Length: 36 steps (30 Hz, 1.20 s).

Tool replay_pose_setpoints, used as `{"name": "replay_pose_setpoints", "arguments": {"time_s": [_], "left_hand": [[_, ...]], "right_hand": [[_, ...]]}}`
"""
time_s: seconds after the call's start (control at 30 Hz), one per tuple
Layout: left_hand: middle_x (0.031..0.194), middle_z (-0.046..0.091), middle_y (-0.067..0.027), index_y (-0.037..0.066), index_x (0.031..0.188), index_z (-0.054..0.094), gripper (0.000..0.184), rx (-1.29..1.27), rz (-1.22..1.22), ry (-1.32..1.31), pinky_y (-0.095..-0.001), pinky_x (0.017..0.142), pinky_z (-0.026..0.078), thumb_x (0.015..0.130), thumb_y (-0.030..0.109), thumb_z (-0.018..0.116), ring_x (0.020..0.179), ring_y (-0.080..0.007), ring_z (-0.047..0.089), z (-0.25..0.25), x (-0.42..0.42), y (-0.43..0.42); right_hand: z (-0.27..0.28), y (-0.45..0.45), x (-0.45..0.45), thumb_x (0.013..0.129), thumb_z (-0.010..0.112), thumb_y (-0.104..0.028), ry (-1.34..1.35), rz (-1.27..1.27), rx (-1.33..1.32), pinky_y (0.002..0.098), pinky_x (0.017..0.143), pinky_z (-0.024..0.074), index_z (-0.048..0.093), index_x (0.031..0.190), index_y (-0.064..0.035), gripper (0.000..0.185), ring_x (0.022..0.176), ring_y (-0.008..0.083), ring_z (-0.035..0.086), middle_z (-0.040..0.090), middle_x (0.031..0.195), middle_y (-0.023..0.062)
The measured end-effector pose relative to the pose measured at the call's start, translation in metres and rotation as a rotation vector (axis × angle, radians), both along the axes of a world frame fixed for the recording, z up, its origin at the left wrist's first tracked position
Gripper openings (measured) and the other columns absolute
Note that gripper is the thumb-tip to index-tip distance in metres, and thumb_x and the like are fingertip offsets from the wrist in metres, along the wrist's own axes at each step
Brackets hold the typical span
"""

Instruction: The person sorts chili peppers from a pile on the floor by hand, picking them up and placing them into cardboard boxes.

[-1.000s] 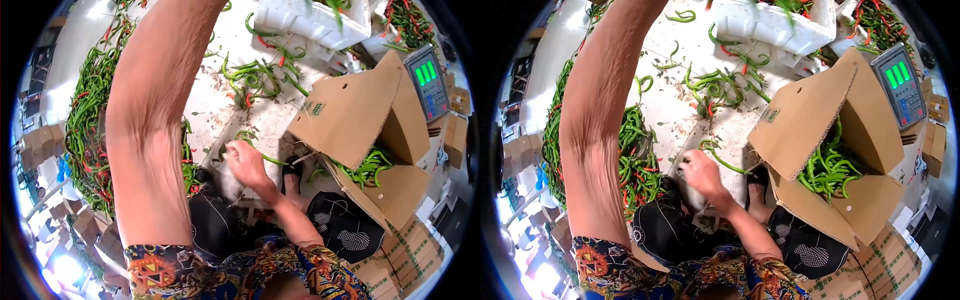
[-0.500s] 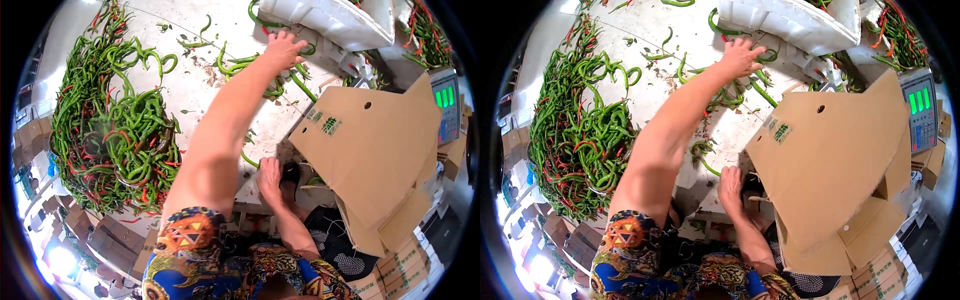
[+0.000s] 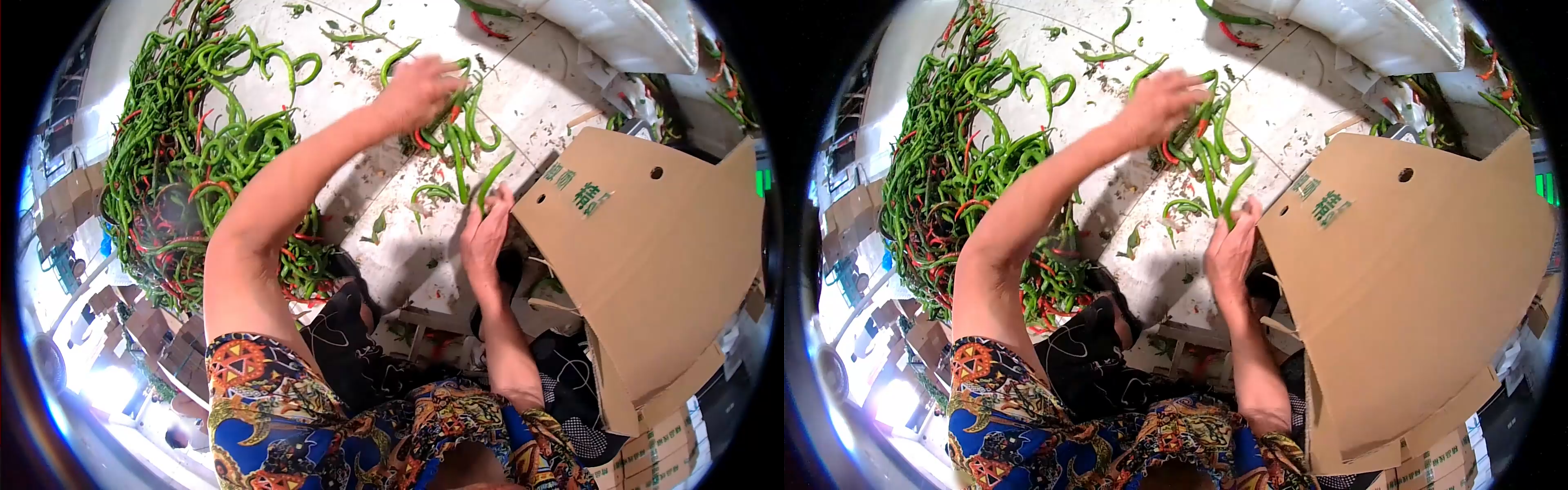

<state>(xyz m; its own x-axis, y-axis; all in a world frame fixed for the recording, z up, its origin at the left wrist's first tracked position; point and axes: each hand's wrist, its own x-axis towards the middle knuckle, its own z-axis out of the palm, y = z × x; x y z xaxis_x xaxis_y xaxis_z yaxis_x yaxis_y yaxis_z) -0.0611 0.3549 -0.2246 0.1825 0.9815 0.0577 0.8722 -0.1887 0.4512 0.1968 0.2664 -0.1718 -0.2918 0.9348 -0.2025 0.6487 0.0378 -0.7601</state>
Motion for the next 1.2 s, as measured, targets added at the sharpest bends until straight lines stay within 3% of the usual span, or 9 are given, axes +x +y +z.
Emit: {"name": "replay_pose_setpoints", "arguments": {"time_s": [0.13,0.33,0.5,0.57,0.63,0.8,0.93,1.1,1.2], "left_hand": [[0.126,0.053,-0.0091,0.018,0.122,0.057,0.037,-0.013,0.338,-0.007,-0.0446,0.096,0.04,0.086,0.023,0.058,0.114,-0.0299,0.048,-0.042,-0.038,0.003],[0.12,0.052,-0.0137,0.012,0.119,0.058,0.039,0.044,0.404,-0.123,-0.043,0.096,0.037,0.084,0.03,0.061,0.11,-0.0326,0.047,-0.033,0.001,-0.044],[0.122,0.046,-0.0191,0.006,0.128,0.049,0.078,-0.166,0.622,-0.101,-0.048,0.097,0.034,0.072,0.055,0.07,0.112,-0.0351,0.041,-0.008,0.041,-0.061],[0.118,0.045,-0.0197,0.006,0.129,0.048,0.08,-0.165,0.692,-0.168,-0.0484,0.097,0.033,0.07,0.055,0.072,0.111,-0.0361,0.039,-0.004,0.07,-0.06],[0.116,0.045,-0.0199,0.006,0.129,0.047,0.081,-0.13,0.765,-0.22,-0.0486,0.097,0.032,0.069,0.053,0.074,0.109,-0.0364,0.038,-0.004,0.095,-0.058],[0.107,0.055,-0.0187,0.004,0.113,0.06,0.058,-0.244,0.918,-0.327,-0.0424,0.092,0.04,0.069,0.039,0.073,0.101,-0.035,0.05,0.012,0.106,-0.044],[0.084,0.065,-0.0169,0.004,0.101,0.065,0.044,-0.309,1.02,-0.539,-0.0386,0.073,0.05,0.068,0.032,0.067,0.073,-0.0298,0.062,0.002,0.085,-0.037],[0.085,0.064,-0.0037,0.0,0.097,0.065,0.026,-0.471,0.807,-1.413,-0.0252,0.064,0.047,0.074,0.011,0.066,0.073,-0.0114,0.057,0.063,0.053,-0.003],[0.079,0.063,-0.0085,-0.004,0.097,0.063,0.032,-0.48,0.706,-1.185,-0.0269,0.064,0.046,0.073,0.016,0.068,0.068,-0.0142,0.057,0.187,0.03,0.057]], "right_hand": [[-0.019,0.024,-0.011,0.085,0.06,-0.005,-0.053,-0.019,-0.071,0.0469,0.095,0.0355,0.035,0.124,0.0094,0.049,0.103,0.0427,0.046,0.046,0.11,0.0283],[-0.035,0.055,-0.032,0.064,0.082,-0.019,-0.232,0.077,0.178,0.0449,0.101,0.0331,0.032,0.134,0.0062,0.09,0.115,0.0415,0.041,0.04,0.125,0.0258],[-0.046,0.055,-0.051,0.07,0.074,-0.007,-0.146,0.044,0.034,0.0372,0.083,0.0465,0.034,0.135,0.0002,0.077,0.094,0.0297,0.057,0.053,0.106,0.0176],[-0.054,0.049,-0.061,0.072,0.068,0.0,0.293,-0.172,-0.34,0.0389,0.079,0.0482,0.039,0.131,-0.0005,0.066,0.086,0.0315,0.06,0.058,0.1,0.0171],[-0.062,0.05,-0.061,0.081,0.063,-0.005,0.059,-0.071,-0.337,0.0327,0.081,0.0499,0.048,0.125,-0.0027,0.046,0.087,0.0194,0.062,0.064,0.102,0.0124],[-0.064,0.049,-0.063,0.091,0.055,-0.004,0.887,-0.346,-0.944,0.0281,0.089,0.0452,0.05,0.123,0.0009,0.033,0.103,0.015,0.055,0.057,0.115,0.0064],[-0.024,0.054,-0.07,0.091,0.052,-0.001,0.779,-0.243,-0.953,0.0257,0.092,0.0433,0.044,0.133,0.0016,0.044,0.107,0.0133,0.054,0.056,0.122,0.0075],[0.049,0.057,-0.088,0.09,0.049,-0.003,0.568,-0.347,-0.343,0.0307,0.093,0.0434,0.049,0.128,0.0025,0.038,0.107,0.0196,0.055,0.058,0.12,0.0128],[0.108,0.065,-0.091,0.089,0.051,-0.001,0.529,-0.278,0.165,0.0385,0.1,0.0394,0.046,0.127,0.0054,0.039,0.119,0.0305,0.049,0.049,0.129,0.0209]]}}
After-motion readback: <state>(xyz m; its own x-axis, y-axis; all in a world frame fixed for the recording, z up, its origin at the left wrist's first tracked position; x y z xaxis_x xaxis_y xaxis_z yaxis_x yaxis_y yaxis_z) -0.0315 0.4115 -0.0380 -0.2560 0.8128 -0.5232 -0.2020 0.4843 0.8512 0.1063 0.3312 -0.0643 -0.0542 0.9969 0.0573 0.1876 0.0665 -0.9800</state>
